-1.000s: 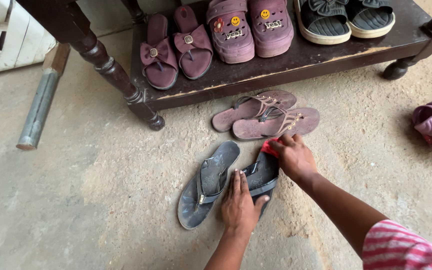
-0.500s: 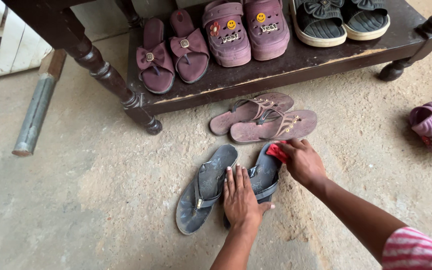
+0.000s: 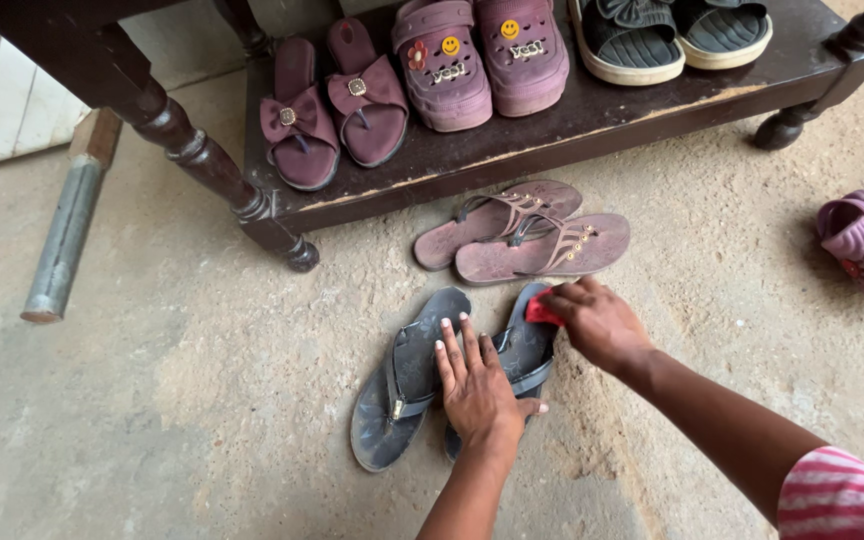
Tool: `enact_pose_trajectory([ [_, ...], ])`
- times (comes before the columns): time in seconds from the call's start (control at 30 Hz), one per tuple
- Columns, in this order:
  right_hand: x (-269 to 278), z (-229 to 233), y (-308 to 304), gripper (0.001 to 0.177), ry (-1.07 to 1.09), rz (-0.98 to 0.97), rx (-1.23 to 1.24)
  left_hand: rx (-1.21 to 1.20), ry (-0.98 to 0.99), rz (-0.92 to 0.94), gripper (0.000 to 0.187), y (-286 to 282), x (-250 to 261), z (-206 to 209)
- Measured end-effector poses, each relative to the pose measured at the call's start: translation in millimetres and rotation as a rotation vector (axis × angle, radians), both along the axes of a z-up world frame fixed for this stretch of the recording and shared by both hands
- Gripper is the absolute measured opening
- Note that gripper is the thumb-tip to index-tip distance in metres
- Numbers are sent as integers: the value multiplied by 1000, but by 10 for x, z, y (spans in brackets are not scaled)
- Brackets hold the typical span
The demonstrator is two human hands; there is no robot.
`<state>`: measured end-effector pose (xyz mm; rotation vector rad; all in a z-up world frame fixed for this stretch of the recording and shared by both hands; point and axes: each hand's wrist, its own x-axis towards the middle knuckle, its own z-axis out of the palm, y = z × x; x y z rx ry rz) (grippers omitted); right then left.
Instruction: The person wipes several pairs of sandals and flip-flops with a red cloth, then places them on a two-tier shoe rack. The person handles each pair one at a time, wiping the soles and straps before arranging them on the lower shelf.
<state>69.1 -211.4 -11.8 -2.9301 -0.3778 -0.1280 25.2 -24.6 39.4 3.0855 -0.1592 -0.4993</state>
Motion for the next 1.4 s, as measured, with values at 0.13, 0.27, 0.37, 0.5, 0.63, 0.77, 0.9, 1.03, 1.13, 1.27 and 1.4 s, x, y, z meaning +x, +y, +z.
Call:
enact_pose_trajectory([
  [0.13, 141, -12, 2, 43, 152, -165, 84, 28, 9, -9, 133, 6, 12, -21],
  [0.27, 266, 17, 119, 48, 10, -174, 104, 56, 30, 11, 133, -7, 18, -24],
  [0.37, 207, 1, 176, 49, -33, -129, 56, 70, 31, 18, 135, -23, 23, -22],
  [0.5, 46, -64, 146, 51, -29, 53, -2, 34, 34, 33, 135, -13, 17, -31],
  [0.63, -61, -79, -30, 47, 28, 201, -33, 29, -17, 9, 133, -5, -14, -47],
  [0.77, 2, -39, -123, 50, 16, 51, -7, 49, -26, 0, 132, 12, -34, -43],
  [0.9, 185, -15, -98, 45, 21, -64, 70, 44, 13, 14, 132, 20, -10, -4],
  [1.03, 223, -110, 70, 47, 20, -124, 27, 68, 44, 26, 132, 15, -3, 28],
  [1.13, 51, -162, 84, 49, -63, -54, 74, 45, 61, 36, 132, 24, -22, 23],
  [1.27, -176, -24, 65, 46, 4, 82, 140, 19, 29, 60, 130, 24, -55, -1],
  [1.4, -228, 316, -56, 33, 286, 230, 7, 0, -51, 62, 135, 7, -169, -69],
])
